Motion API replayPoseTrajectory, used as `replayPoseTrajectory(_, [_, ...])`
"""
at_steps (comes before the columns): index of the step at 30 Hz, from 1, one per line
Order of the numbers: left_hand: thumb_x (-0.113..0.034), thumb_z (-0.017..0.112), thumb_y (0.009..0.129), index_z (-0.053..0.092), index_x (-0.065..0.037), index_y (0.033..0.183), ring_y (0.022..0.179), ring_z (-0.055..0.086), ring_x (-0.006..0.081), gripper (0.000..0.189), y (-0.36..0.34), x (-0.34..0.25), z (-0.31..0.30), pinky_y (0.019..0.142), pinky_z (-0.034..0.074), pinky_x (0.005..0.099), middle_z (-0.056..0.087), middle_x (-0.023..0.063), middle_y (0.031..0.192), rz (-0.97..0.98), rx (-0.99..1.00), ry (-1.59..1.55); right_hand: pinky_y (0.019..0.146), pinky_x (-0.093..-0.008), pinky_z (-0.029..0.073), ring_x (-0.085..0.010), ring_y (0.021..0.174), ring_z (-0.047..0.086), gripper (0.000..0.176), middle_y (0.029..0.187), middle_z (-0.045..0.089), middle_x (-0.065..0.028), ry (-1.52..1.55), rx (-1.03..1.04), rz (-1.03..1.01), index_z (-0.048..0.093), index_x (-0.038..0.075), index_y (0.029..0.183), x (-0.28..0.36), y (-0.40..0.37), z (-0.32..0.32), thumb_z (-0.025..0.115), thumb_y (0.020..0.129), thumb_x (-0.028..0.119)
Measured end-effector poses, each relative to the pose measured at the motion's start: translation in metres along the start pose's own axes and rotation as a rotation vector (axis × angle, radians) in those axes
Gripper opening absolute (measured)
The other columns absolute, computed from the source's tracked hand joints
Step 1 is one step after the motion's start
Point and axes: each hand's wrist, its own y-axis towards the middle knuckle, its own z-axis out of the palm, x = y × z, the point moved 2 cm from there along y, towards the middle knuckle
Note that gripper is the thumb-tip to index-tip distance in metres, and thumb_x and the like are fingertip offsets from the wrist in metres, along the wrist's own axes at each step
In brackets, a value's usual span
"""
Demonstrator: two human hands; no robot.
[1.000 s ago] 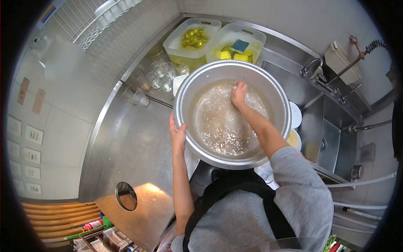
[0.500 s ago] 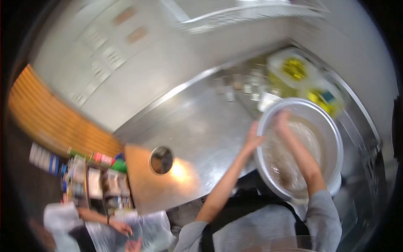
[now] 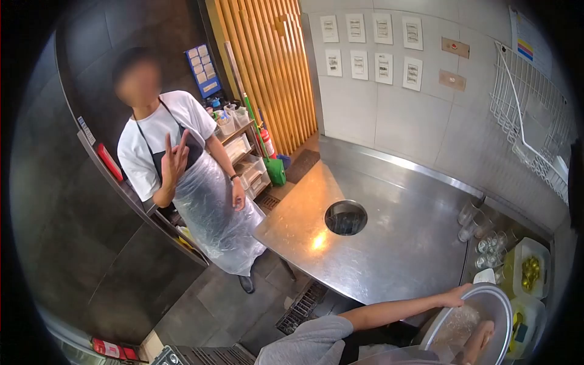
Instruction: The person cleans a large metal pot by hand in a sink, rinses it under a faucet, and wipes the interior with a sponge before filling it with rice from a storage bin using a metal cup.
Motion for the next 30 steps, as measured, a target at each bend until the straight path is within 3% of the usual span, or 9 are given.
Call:
replayPoseTrajectory(9, [0.004,0.049,0.063,0.037,-0.004,0.119,0.103,0.048,0.0241,0.058,-0.012,-0.002,0.01,0.086,0.038,0.0314,0.052,0.0153,0.105,0.161,-0.111,-0.093,0.079,-0.034,0.038,-0.0222,0.093,0.046,0.032,0.103,0.048,-0.0124,-0.513,0.36,-0.033,0.053,0.003,0.096,-0.005,-0.134,0.001,0.054,0.074,0.027])
replayPoseTrajectory(11, [0.004,0.049,0.065,0.035,-0.003,0.122,0.109,0.044,0.0237,0.059,-0.029,-0.027,0.004,0.09,0.034,0.0302,0.049,0.0152,0.112,0.029,-0.043,-0.153,0.081,-0.0341,0.038,-0.0226,0.095,0.046,0.034,0.105,0.048,-0.0131,-0.613,0.411,0.003,0.053,0.003,0.098,-0.018,-0.159,-0.015,0.056,0.073,0.027])
replayPoseTrajectory(18, [0.002,0.049,0.067,0.022,-0.005,0.132,0.113,0.041,0.0233,0.071,-0.025,-0.021,0.005,0.093,0.032,0.0295,0.042,0.0166,0.121,-0.024,-0.039,-0.05,0.085,-0.0348,0.038,-0.0242,0.102,0.047,0.04,0.112,0.049,-0.0156,-0.897,0.54,0.282,0.055,0.002,0.103,-0.111,-0.17,-0.152,0.061,0.07,0.024])
replayPoseTrajectory(20, [0.001,0.049,0.066,0.021,-0.005,0.132,0.114,0.04,0.0245,0.072,-0.02,-0.013,0.011,0.094,0.032,0.0296,0.041,0.0174,0.123,0.013,-0.025,-0.022,0.087,-0.035,0.038,-0.0247,0.104,0.048,0.042,0.114,0.049,-0.0163,-0.838,0.362,0.234,0.055,0.002,0.104,-0.121,-0.135,-0.177,0.063,0.068,0.023])
replayPoseTrajectory(22, [0.001,0.05,0.066,0.021,-0.004,0.132,0.116,0.039,0.0255,0.072,-0.015,-0.015,0.007,0.094,0.032,0.0298,0.04,0.0179,0.125,-0.009,-0.008,-0.028,0.087,-0.0353,0.037,-0.029,0.102,0.048,0.042,0.115,0.047,-0.0191,-0.657,-0.124,0.26,0.049,-0.002,0.108,-0.065,-0.101,-0.16,0.06,0.07,0.013])
replayPoseTrajectory(23, [0.001,0.05,0.066,0.021,-0.004,0.132,0.116,0.039,0.0249,0.072,-0.017,-0.025,-0.001,0.094,0.031,0.0297,0.04,0.0178,0.124,-0.033,0.008,-0.037,0.086,-0.0354,0.039,-0.0279,0.101,0.049,0.042,0.115,0.047,-0.0174,-0.285,-0.249,0.149,0.049,-0.001,0.109,-0.112,-0.071,-0.143,0.058,0.071,0.014])
replayPoseTrajectory(25, [0.001,0.05,0.065,0.022,-0.003,0.131,0.117,0.038,0.0237,0.072,-0.025,-0.045,0.0,0.095,0.03,0.0294,0.04,0.0175,0.124,-0.093,0.037,-0.076,0.087,-0.0356,0.038,-0.0269,0.102,0.049,0.04,0.118,0.046,-0.0164,-0.325,-0.294,0.001,0.047,-0.001,0.113,-0.128,-0.043,-0.111,0.052,0.077,0.014])
replayPoseTrajectory(26, [0.001,0.05,0.065,0.022,-0.003,0.131,0.116,0.038,0.0233,0.072,-0.026,-0.044,0.003,0.095,0.03,0.0293,0.04,0.0175,0.124,-0.082,0.04,-0.089,0.09,-0.0357,0.036,-0.027,0.105,0.047,0.038,0.12,0.044,-0.0171,-0.722,-0.213,-0.047,0.044,-0.002,0.116,-0.09,-0.045,-0.078,0.048,0.082,0.013])
replayPoseTrajectory(30, [0.002,0.049,0.063,0.023,-0.003,0.131,0.115,0.039,0.0221,0.073,-0.015,-0.019,0.007,0.094,0.031,0.0293,0.041,0.017,0.122,0.006,0.007,-0.111,0.096,-0.0352,0.028,-0.0274,0.111,0.04,0.042,0.121,0.042,-0.0188,-0.604,0.126,-0.279,0.04,-0.006,0.118,-0.068,-0.096,-0.018,0.041,0.087,0.022])
